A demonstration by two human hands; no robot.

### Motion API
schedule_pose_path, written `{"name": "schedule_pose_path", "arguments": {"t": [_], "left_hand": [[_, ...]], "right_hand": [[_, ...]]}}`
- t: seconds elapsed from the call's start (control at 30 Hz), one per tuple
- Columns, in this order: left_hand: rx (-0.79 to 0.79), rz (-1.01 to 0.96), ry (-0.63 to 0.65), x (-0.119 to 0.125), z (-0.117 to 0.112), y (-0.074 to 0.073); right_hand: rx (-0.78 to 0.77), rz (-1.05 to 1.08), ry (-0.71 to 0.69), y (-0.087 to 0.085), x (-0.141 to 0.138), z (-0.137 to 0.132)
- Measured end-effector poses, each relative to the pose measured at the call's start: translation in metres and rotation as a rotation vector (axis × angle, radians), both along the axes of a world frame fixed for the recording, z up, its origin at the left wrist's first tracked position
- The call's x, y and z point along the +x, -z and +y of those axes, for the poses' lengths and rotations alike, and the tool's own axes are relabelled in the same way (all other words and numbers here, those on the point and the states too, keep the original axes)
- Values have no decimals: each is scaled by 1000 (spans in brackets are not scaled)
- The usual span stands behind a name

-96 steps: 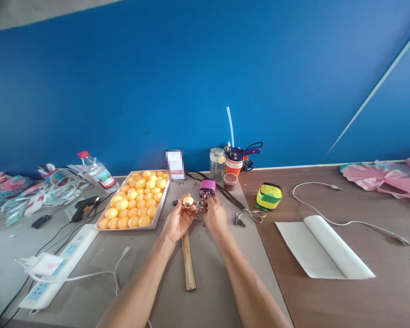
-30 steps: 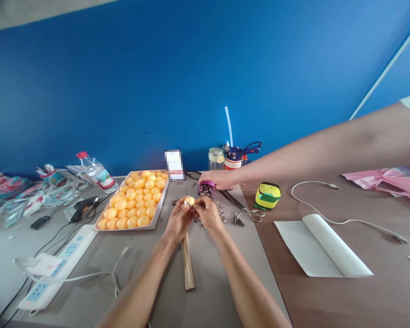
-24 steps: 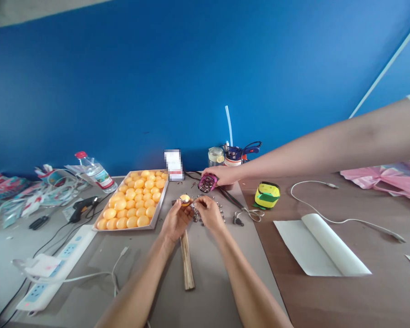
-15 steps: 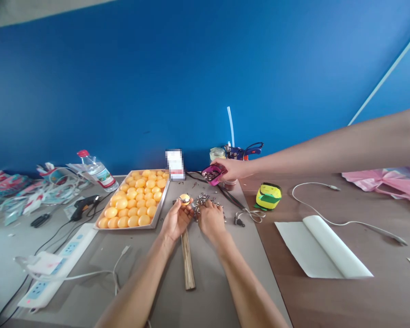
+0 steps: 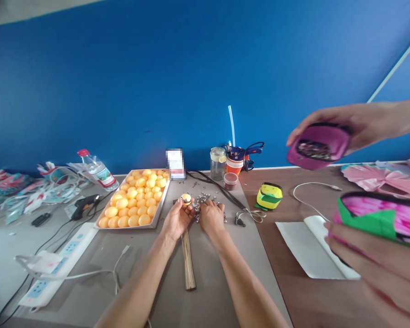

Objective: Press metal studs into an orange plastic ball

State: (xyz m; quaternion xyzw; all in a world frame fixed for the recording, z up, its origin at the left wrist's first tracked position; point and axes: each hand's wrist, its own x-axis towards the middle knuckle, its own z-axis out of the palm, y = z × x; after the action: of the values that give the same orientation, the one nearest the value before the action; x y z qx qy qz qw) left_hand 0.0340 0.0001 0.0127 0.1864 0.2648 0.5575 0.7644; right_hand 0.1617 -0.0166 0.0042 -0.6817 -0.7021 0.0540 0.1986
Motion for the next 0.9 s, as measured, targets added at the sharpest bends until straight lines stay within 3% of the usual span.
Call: {"name": "schedule_pose_path", "arguments": {"t": [0.2, 0.3, 0.43, 0.63, 0.9], "left_hand": [[-12, 28, -6, 2, -1, 0], [-4, 44, 0, 2, -1, 0], [15, 52, 22, 1, -1, 1], [38, 38, 34, 1, -1, 3], [74, 42, 82, 1, -2, 2]], "right_hand": [[180, 162, 47, 4, 1, 2], [206, 344, 92, 2, 1, 3], [166, 822, 140, -2, 3, 7], [24, 1544, -48, -10, 5, 8], [-62, 1632, -107, -17, 2, 3]]}}
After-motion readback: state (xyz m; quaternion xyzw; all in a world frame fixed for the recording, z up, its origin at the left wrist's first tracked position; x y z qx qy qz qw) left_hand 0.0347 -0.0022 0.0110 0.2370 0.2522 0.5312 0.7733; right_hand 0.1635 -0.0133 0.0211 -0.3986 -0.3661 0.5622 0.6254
